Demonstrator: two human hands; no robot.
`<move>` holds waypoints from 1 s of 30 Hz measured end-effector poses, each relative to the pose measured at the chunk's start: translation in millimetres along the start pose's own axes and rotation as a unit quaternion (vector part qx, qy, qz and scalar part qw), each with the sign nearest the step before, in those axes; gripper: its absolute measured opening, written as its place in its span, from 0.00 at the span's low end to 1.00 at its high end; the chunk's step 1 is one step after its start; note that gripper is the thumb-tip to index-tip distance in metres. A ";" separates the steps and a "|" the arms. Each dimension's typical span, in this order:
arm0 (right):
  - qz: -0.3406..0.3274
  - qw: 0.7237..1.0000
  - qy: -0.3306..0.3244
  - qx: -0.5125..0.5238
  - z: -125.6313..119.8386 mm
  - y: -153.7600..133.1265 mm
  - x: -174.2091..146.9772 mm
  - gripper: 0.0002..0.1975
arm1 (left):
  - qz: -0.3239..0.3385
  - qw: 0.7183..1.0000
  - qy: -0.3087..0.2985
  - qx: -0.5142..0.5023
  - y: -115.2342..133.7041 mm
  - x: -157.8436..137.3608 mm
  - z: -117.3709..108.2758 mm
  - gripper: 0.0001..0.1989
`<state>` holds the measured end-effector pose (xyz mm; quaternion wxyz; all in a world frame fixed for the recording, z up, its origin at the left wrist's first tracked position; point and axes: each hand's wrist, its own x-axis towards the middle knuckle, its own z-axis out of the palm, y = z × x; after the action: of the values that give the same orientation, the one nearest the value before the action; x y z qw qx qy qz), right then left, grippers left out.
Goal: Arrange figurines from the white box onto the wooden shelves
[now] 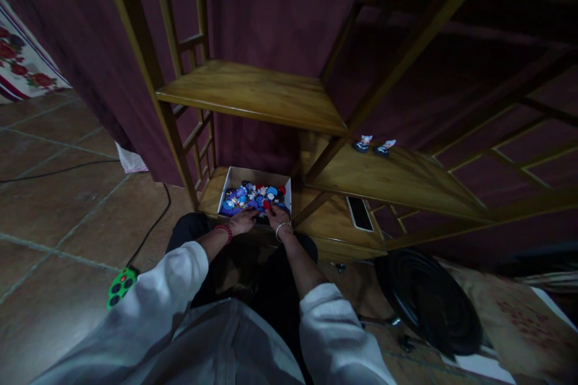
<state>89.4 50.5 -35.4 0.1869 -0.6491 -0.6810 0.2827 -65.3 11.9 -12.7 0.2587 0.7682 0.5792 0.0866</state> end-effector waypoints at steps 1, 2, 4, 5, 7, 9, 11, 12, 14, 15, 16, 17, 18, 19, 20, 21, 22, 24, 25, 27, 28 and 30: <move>0.003 1.000 -0.001 0.005 -0.2 -0.1 0.9 0.11 | -0.008 1.000 0.001 -0.003 0.8 0.4 -0.7 0.22; 0.006 1.000 -0.002 0.016 -0.3 -0.3 1.7 0.12 | -0.016 1.000 0.001 -0.007 1.6 1.2 -1.1 0.22; 0.004 0.999 0.000 0.047 -0.2 -1.6 3.5 0.13 | -0.026 0.999 0.005 -0.021 3.2 3.8 -1.6 0.23; 0.001 0.998 0.002 0.062 0.1 -2.6 4.5 0.13 | -0.029 0.999 0.007 -0.029 4.2 5.5 -1.8 0.23; -0.005 0.996 0.006 0.087 1.6 -5.0 6.5 0.13 | -0.038 0.998 0.009 -0.043 6.1 9.5 -2.6 0.24; -0.006 0.994 0.009 0.112 4.2 -7.2 8.7 0.14 | -0.055 0.997 0.002 -0.056 7.4 13.0 -4.3 0.24; -0.009 0.990 0.012 0.140 8.0 -8.0 11.3 0.15 | -0.067 0.995 -0.012 -0.078 7.5 15.4 -7.0 0.25; -0.010 0.988 0.013 0.153 10.1 -7.7 12.7 0.16 | -0.067 0.993 -0.014 -0.092 7.1 16.1 -8.7 0.25; -0.011 0.984 0.012 0.179 14.1 -5.7 15.7 0.16 | -0.062 0.991 -0.009 -0.122 5.7 16.9 -12.3 0.25; -0.010 0.981 0.011 0.193 15.7 -4.3 17.2 0.16 | -0.063 0.989 -0.006 -0.134 4.7 17.2 -13.9 0.25; -0.007 0.978 0.009 0.206 17.0 -2.9 18.5 0.16 | -0.067 0.987 -0.005 -0.144 3.7 17.6 -15.3 0.25; -0.005 0.976 0.006 0.219 17.9 -1.6 19.7 0.15 | -0.073 0.986 -0.006 -0.150 2.6 18.3 -16.3 0.24; -0.005 0.974 0.002 0.227 18.5 -0.6 20.5 0.15 | -0.081 0.985 -0.008 -0.154 1.2 19.2 -17.0 0.24; -0.006 0.973 -0.002 0.231 18.8 0.2 20.9 0.15 | -0.088 0.984 -0.008 -0.155 -0.4 20.4 -17.2 0.24; -0.008 0.973 -0.005 0.229 18.9 0.8 20.9 0.14 | -0.094 0.984 0.000 -0.152 -2.3 21.9 -17.2 0.24; -0.009 0.975 -0.006 0.222 19.0 1.1 20.5 0.14 | -0.097 0.984 0.012 -0.147 -4.6 23.5 -16.8 0.23; -0.009 0.978 -0.005 0.210 19.2 1.3 19.7 0.14 | -0.099 0.985 0.027 -0.141 -7.1 25.0 -16.3 0.23; -0.005 0.983 -0.003 0.182 20.2 1.5 17.7 0.13 | -0.094 0.986 0.053 -0.131 -12.4 27.1 -15.2 0.22; -0.005 0.985 -0.004 0.170 21.0 1.6 16.6 0.13 | -0.089 0.986 0.057 -0.129 -14.9 27.3 -14.5 0.22; -0.008 0.988 -0.009 0.155 22.6 1.3 14.4 0.13 | -0.083 0.987 0.061 -0.127 -18.7 26.0 -12.9 0.22; -0.012 0.988 -0.012 0.153 23.4 1.0 13.3 0.14 | -0.082 0.987 0.068 -0.122 -20.0 24.5 -11.8 0.22; -0.018 0.987 -0.016 0.156 24.2 -0.1 11.0 0.15 | -0.078 0.988 0.090 -0.101 -21.1 20.8 -8.8 0.22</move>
<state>73.3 57.9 -55.2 0.2800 -0.5952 -0.6428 0.3925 -80.4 38.1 -19.2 0.2875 0.6794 0.6470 0.1927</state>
